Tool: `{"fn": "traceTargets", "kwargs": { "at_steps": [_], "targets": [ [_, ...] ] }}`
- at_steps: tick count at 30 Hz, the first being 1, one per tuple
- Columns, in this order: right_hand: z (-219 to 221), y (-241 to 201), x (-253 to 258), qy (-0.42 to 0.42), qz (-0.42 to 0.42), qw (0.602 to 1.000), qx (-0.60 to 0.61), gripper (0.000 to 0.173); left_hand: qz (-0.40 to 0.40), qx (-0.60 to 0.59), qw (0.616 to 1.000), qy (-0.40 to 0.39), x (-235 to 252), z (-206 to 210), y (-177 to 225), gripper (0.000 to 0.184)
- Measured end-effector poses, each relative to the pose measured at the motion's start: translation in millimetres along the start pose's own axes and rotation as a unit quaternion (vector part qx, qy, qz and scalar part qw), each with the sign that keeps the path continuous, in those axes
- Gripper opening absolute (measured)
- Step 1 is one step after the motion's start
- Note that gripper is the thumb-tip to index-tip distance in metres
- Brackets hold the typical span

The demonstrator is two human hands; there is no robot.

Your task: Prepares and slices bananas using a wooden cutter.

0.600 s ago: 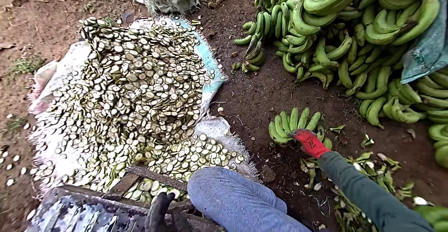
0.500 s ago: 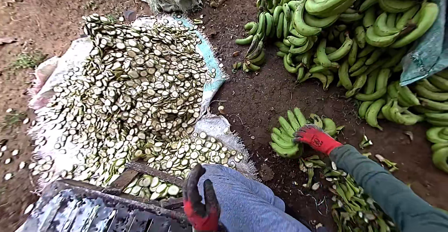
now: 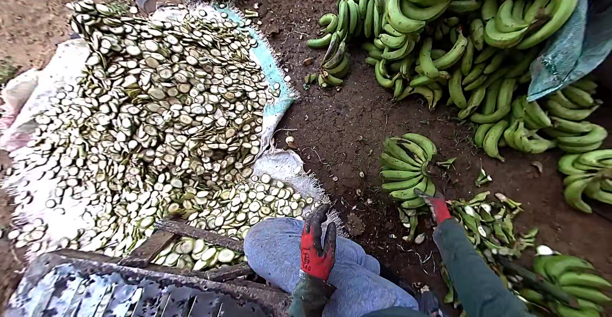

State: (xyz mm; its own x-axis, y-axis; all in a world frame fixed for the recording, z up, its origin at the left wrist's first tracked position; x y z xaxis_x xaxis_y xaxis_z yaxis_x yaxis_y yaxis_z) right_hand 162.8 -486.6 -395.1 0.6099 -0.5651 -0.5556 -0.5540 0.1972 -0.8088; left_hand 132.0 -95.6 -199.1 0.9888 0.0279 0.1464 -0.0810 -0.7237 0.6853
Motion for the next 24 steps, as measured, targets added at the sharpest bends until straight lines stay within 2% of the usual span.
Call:
{"fn": "traceTargets", "kwargs": {
  "at_steps": [2, 5, 7, 8, 10, 13, 14, 16, 18, 19, 22, 24],
  "targets": [
    [5.8, -2.9, 2.9, -0.019, 0.034, 0.998, -0.042, 0.074, -0.012, -0.015, 1.0, 0.01, 5.6, -1.4, -0.7, 0.044],
    [14.5, -15.2, -13.3, -0.031, -0.001, 0.997, -0.065, 0.08, -0.002, -0.002, 1.0, -0.004, 24.6, 8.0, 10.8, 0.046],
    [32.9, -33.6, -37.5, -0.044, -0.043, 0.996, -0.061, 0.093, 0.017, 0.06, 0.996, -0.07, 45.8, 22.8, 29.0, 0.054],
    [44.4, -44.2, -48.9, -0.049, -0.063, 0.994, -0.071, 0.1, 0.023, 0.106, 0.986, -0.127, 57.7, 33.1, 40.1, 0.06],
    [67.2, -67.8, -63.8, -0.074, -0.117, 0.982, -0.127, 0.105, 0.044, 0.21, 0.941, -0.26, 83.2, 61.3, 58.6, 0.08],
    [89.4, -91.7, -71.6, -0.144, -0.213, 0.937, -0.237, 0.099, 0.112, 0.326, 0.862, -0.372, 117.8, 110.0, 67.5, 0.108],
    [93.0, -95.7, -71.3, -0.171, -0.258, 0.914, -0.261, 0.095, 0.134, 0.347, 0.845, -0.384, 129.2, 124.6, 66.2, 0.108],
    [97.3, -103.9, -71.8, -0.232, -0.312, 0.869, -0.307, 0.094, 0.144, 0.348, 0.833, -0.406, 147.1, 152.8, 59.5, 0.086],
    [102.1, -114.6, -71.2, -0.263, -0.321, 0.838, -0.354, 0.093, 0.109, 0.324, 0.836, -0.43, 158.8, 174.6, 52.5, 0.063],
    [104.8, -120.3, -70.7, -0.266, -0.309, 0.83, -0.381, 0.092, 0.097, 0.319, 0.833, -0.442, 162.1, 179.9, 52.5, 0.059],
    [112.3, -134.9, -71.8, -0.247, -0.234, 0.799, -0.495, 0.096, 0.097, 0.332, 0.811, -0.472, 160.6, 190.3, 58.5, 0.067],
    [111.8, -139.3, -73.2, -0.219, -0.18, 0.795, -0.537, 0.094, 0.07, 0.333, 0.811, -0.477, 160.0, 193.8, 60.1, 0.071]
  ]
}}
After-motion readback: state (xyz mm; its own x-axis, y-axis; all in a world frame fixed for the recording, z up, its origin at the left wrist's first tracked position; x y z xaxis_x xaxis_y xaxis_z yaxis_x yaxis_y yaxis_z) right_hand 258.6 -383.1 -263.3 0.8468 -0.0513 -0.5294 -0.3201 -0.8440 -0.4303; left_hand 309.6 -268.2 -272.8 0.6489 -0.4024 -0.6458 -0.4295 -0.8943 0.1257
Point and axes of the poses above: each hand's wrist, its own x-axis towards the middle knuckle, its own z-axis out of the palm, y = z × x, the point moved 6 cm from there along x, towards the middle knuckle, and after that the axes turned 11 degrees about x, right-handed, at the moved point
